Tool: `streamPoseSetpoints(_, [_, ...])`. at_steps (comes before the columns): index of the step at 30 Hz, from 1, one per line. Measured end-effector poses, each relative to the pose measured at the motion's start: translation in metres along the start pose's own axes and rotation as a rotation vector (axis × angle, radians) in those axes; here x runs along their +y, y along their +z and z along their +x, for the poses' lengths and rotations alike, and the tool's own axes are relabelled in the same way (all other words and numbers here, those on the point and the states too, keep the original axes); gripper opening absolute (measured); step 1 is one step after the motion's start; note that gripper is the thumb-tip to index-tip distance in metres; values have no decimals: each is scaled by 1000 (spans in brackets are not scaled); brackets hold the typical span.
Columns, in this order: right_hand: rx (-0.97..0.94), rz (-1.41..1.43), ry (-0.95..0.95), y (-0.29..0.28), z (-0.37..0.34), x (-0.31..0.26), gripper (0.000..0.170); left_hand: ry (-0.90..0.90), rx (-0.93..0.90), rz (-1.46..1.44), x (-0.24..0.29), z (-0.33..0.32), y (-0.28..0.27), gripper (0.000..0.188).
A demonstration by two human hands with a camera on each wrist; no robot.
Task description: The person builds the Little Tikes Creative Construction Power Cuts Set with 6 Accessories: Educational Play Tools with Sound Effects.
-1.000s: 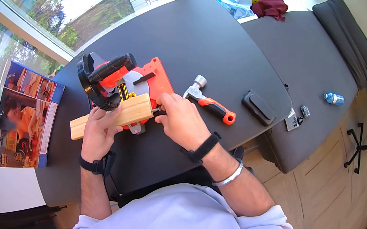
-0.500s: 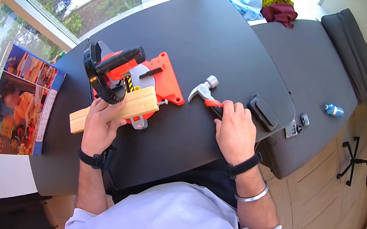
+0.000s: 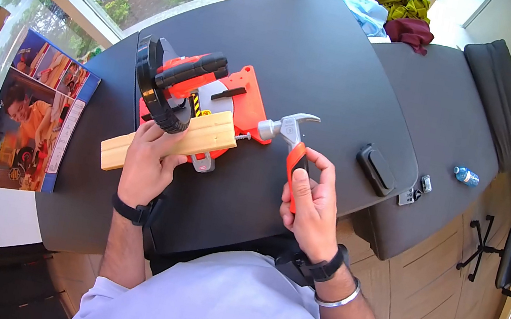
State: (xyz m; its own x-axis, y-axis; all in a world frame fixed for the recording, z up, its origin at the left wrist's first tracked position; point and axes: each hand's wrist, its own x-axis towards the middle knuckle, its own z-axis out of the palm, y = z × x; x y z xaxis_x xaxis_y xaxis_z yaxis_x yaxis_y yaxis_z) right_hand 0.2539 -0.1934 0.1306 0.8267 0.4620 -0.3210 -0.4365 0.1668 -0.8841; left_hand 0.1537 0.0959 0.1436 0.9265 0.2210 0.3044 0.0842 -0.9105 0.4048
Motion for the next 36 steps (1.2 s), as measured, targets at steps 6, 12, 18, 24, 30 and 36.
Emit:
streamPoseSetpoints(6, [-35,-139,-4,8,2,8,48,-10,-20,-16,1,2,-2,53])
streamPoseSetpoints(12, [-20,-109,6,14,0,14,47,-10,-11,0,2,1,-1,53])
streamPoseSetpoints(18, [-31,-98,32,12,3,13,44,-15,-8,-9,4,2,-1,52])
streamPoseSetpoints(24, [-39,-151,29,13,4,11,43,-18,-23,7,8,4,-3,51])
streamPoseSetpoints(30, [-45,-81,79,10,6,11,42,16,-21,23,4,3,-2,53])
streamPoseSetpoints(36, [-47,-85,98,12,7,9,41,26,-17,27,7,5,-3,54])
